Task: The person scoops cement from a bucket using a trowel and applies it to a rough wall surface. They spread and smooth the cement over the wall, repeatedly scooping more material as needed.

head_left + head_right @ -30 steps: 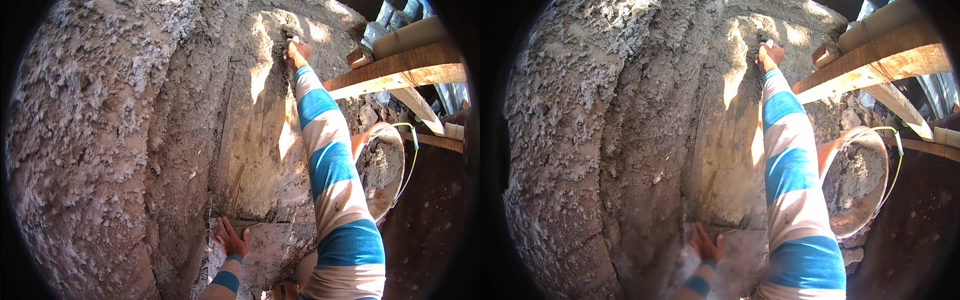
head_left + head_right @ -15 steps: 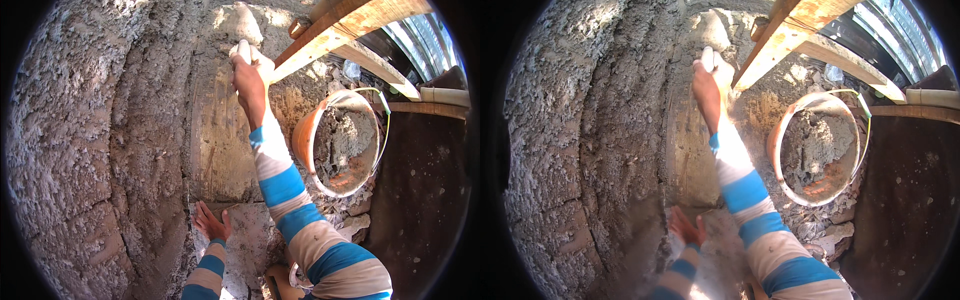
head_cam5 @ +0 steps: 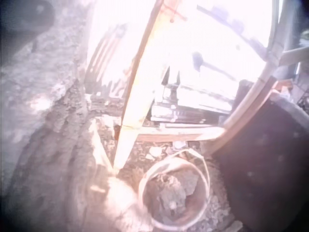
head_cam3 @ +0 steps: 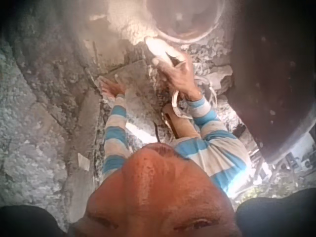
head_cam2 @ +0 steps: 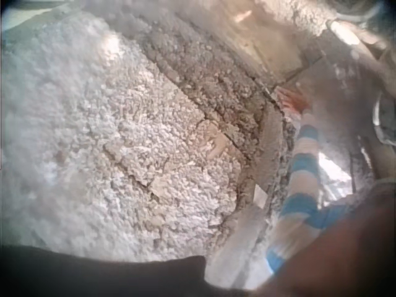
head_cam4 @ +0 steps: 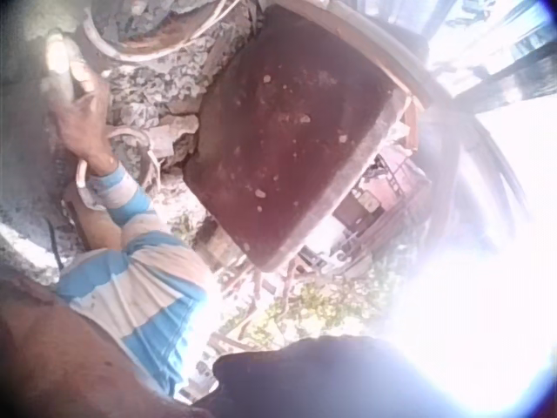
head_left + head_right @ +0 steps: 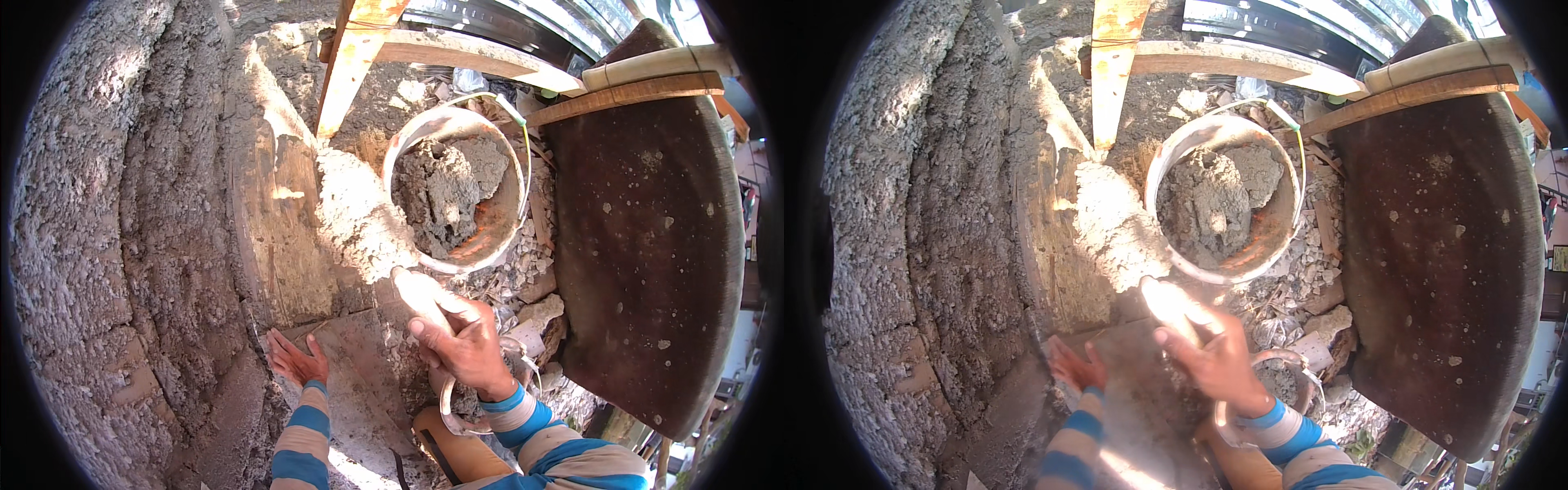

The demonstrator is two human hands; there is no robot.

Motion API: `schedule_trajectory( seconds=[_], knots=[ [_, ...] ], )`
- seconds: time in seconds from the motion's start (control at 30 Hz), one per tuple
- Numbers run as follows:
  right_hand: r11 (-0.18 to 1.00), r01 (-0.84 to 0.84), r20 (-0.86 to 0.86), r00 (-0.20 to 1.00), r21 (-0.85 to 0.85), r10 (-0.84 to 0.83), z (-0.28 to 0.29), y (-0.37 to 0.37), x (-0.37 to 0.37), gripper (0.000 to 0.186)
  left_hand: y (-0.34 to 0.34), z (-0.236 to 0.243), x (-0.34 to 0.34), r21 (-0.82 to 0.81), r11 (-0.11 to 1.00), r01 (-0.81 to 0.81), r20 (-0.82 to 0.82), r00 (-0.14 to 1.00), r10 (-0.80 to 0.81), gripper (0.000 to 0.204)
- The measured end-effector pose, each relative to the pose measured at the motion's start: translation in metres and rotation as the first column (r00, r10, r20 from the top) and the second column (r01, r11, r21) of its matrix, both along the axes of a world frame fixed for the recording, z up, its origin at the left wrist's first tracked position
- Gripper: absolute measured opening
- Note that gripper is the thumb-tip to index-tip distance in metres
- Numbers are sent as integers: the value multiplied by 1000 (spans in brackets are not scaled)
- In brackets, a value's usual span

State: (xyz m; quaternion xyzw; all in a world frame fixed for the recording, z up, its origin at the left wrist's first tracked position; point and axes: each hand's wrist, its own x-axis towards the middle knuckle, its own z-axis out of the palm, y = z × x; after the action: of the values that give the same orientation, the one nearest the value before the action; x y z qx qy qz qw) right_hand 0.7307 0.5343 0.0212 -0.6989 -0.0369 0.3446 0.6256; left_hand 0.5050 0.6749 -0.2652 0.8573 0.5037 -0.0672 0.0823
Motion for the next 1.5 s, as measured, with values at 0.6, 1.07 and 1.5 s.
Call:
schedule_trajectory(
  seconds=[0.6,1.07,1.5],
  knots=[
    [302,692,-732,681,656,30,-71,16,9,54,2,-8,-7,39,999,4,-14,1000,-3,83],
    [943,254,574,814,-216,-88,-215,280,38,55,9,-10,-12,-81,997,-9,-47,999,5,89],
    [691,721,485,622,-49,-615,-302,408,218,36,14,-8,-10,-129,992,-14,79,997,24,92]
  ],
)
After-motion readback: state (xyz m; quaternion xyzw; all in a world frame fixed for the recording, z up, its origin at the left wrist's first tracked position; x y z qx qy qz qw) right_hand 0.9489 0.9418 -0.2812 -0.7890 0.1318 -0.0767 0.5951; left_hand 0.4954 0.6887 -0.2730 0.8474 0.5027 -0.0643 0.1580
